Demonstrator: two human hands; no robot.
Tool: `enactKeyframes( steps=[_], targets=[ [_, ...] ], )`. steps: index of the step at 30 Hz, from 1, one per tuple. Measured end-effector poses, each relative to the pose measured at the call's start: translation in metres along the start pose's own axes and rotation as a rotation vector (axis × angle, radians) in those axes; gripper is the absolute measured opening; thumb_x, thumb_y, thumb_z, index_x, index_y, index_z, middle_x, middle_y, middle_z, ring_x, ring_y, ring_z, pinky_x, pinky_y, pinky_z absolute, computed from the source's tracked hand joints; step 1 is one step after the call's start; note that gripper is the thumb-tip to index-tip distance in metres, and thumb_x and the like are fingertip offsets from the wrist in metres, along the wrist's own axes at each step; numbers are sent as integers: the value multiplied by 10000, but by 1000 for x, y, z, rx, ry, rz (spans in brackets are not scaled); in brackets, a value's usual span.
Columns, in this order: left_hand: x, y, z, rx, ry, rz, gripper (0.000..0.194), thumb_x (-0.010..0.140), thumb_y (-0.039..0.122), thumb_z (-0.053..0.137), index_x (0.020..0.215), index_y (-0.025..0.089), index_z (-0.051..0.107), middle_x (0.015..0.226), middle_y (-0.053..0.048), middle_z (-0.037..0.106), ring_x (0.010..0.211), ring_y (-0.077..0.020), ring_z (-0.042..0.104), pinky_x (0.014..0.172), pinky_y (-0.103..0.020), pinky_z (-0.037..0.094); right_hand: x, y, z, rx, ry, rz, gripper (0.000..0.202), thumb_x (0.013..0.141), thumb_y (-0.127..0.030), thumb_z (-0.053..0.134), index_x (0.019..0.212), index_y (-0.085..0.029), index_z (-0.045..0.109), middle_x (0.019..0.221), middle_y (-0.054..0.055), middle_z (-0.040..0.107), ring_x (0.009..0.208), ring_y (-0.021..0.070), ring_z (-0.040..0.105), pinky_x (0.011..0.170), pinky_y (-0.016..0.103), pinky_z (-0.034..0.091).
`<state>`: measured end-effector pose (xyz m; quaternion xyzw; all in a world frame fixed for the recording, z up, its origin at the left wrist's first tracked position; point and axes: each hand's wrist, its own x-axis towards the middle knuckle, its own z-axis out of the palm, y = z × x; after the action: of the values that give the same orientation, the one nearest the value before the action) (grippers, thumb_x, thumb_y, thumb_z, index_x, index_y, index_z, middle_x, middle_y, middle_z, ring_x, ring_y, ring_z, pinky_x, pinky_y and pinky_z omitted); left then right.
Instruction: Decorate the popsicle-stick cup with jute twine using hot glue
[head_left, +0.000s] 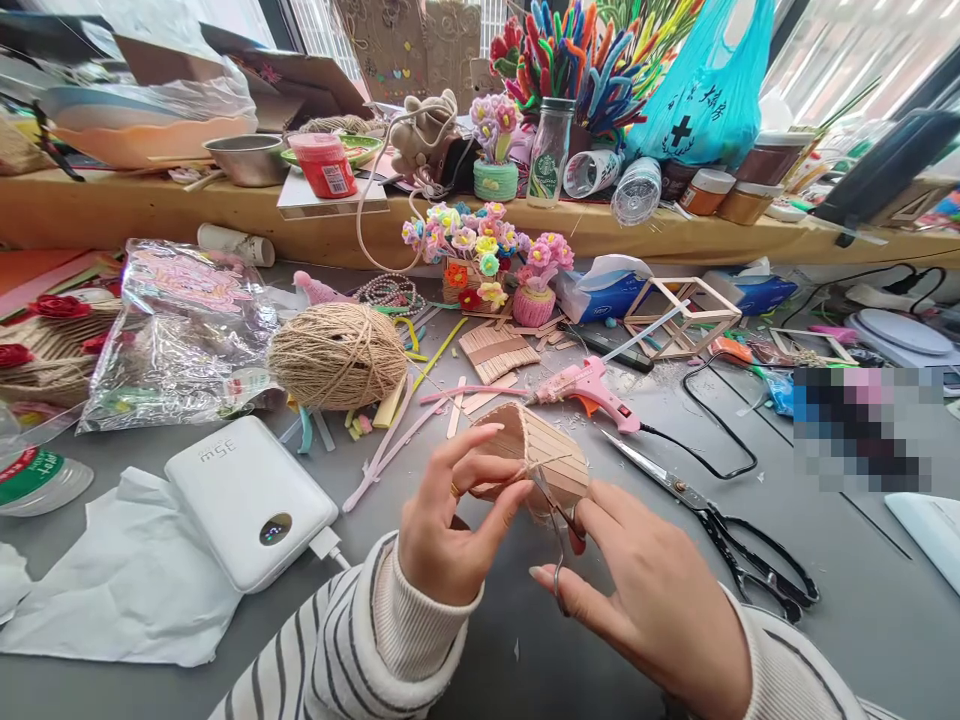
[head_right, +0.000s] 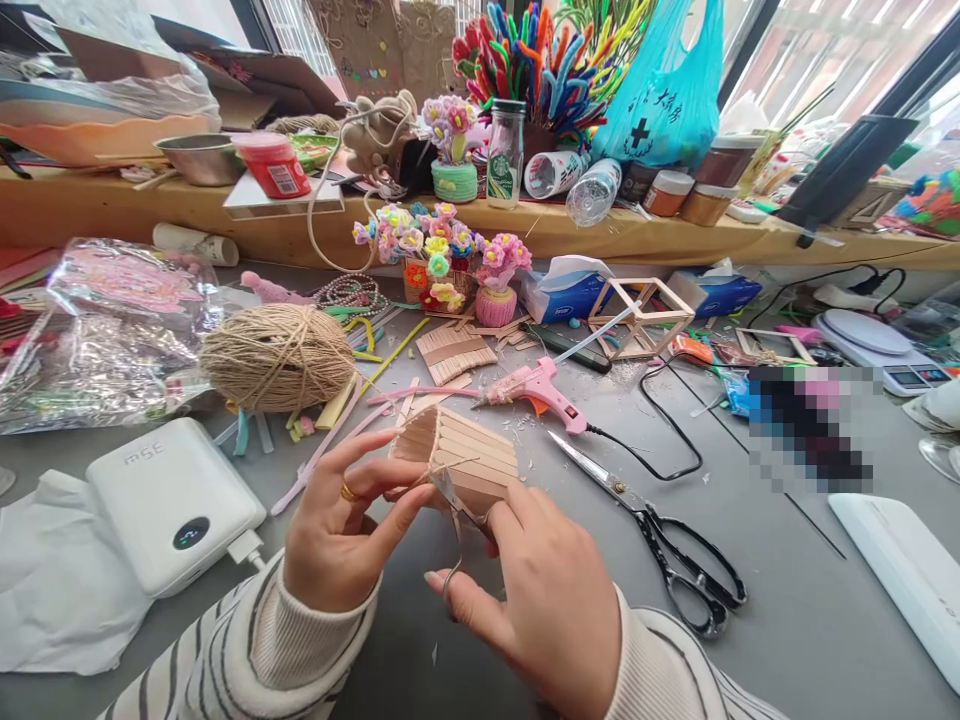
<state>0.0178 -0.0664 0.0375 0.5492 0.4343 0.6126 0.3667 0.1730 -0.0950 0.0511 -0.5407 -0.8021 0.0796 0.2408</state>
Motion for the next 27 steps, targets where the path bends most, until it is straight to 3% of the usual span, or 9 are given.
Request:
enactKeyframes(
  steps=[14, 27],
  targets=[
    [1, 0, -4, -15, -52, 7, 448, 740, 95, 666, 1139, 255, 539, 760, 48, 736, 666, -95, 682, 682, -185, 565, 4, 5, 6, 61, 46, -35, 319, 828, -454, 538, 642, -196, 514, 654, -8, 567, 589, 129, 542, 514, 241, 381],
    [6, -9, -9, 54, -88, 136, 465, 750, 112, 686, 1157, 277, 534, 786, 85, 744, 689, -57, 695, 701, -103, 544, 9, 13, 15, 234, 125, -108, 269, 727, -273, 634, 536, -170, 476, 533, -48, 469, 479, 49, 413, 463, 161, 340]
  ],
)
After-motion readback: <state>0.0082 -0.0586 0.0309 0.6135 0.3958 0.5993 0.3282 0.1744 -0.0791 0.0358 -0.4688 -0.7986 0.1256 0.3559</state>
